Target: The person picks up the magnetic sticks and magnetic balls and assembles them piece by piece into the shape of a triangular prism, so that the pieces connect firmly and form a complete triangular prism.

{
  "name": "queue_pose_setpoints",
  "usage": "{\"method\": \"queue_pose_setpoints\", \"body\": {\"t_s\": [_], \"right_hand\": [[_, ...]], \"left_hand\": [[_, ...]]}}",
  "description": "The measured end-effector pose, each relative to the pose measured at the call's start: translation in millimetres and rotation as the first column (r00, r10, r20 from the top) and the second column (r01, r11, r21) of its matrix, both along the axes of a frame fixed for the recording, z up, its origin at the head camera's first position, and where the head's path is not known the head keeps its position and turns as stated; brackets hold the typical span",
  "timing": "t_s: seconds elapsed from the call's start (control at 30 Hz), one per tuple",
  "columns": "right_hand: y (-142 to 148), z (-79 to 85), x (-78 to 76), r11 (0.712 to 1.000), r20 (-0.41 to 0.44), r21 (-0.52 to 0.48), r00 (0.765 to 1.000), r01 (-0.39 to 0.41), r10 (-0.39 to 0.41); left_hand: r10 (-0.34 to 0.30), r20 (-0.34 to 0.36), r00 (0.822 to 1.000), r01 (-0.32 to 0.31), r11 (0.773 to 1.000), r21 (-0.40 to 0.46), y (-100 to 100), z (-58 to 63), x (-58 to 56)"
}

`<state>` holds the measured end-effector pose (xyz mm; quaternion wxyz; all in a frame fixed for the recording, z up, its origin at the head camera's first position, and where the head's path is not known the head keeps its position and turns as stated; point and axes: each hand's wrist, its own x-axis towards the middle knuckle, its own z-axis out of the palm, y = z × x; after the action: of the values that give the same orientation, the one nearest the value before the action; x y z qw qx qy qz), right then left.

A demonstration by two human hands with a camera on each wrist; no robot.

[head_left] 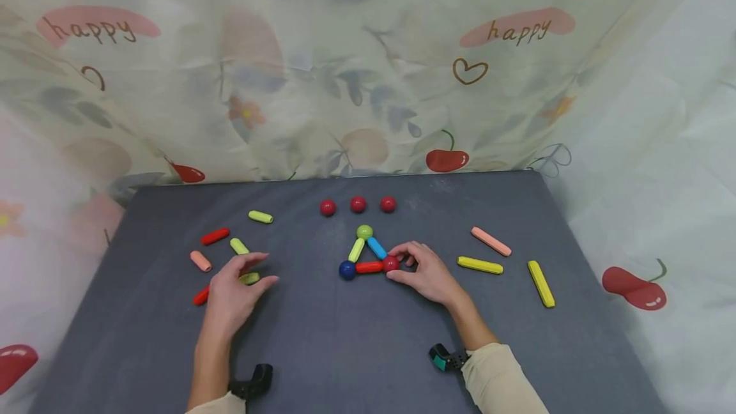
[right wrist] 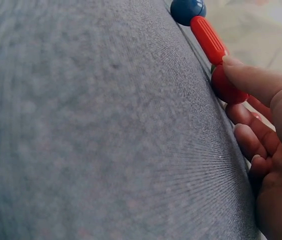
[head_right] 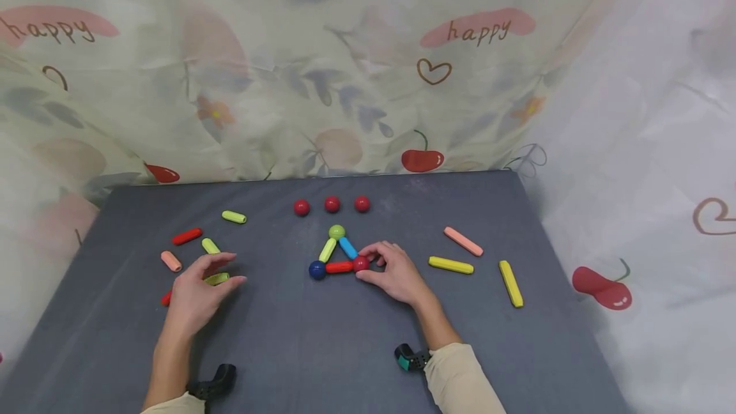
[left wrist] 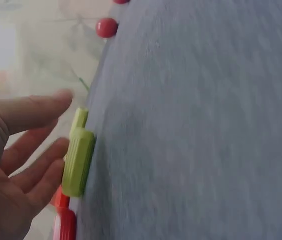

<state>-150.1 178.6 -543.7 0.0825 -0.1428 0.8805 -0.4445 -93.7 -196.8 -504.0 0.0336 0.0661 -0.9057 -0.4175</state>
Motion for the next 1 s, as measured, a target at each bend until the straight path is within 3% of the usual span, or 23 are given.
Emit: {"method": "queue_pose_setpoints", "body": {"t_s": [0.17,0.47,0.57,0.67,0.73,0.83,1.0], "right_hand": [[2,0.5,1.1,1.0,-0.003,0.003,1.0,0.005,-0.005],[1,1.4,1.5,1.0,-0.005,0.012,1.0,0.002,-0.002],[1,2.0,0.8,1.0,-0.004,0.008,1.0,-0.001,0.001],[1,1.9,-0.1,1.0,-0.004,0.009,1.0,0.0,0.001],[2,1.1,-1.1,1.0,-0.007,0.01,1.0,0.001,-0.001],[2,0.7,-1.8,1.0,-0.014,0.012,1.0,-0.003,0.003],[1,0.1,-0.9,1.0,-0.014,0.015,1.0,-0.005,0.005]], "left_hand": [[0.01,0.035,0.999,-0.007,0.996,-0.094,-25,-1.5,9.1],[-0.045,0.097,0.994,0.06,0.986,-0.157,-16,0.0,0.5],[-0.037,0.012,0.999,0.037,0.997,-0.062,-5,3.1,-5.1],[-0.023,-0.094,0.995,0.034,0.992,0.124,16,7.8,-12.4],[-0.036,-0.138,0.99,0.071,0.963,0.258,37,11.0,-17.8],[-0.083,-0.178,0.981,0.147,0.908,0.392,68,11.7,-24.6],[-0.137,-0.172,0.976,0.205,0.848,0.488,97,4.9,-30.2]]}}
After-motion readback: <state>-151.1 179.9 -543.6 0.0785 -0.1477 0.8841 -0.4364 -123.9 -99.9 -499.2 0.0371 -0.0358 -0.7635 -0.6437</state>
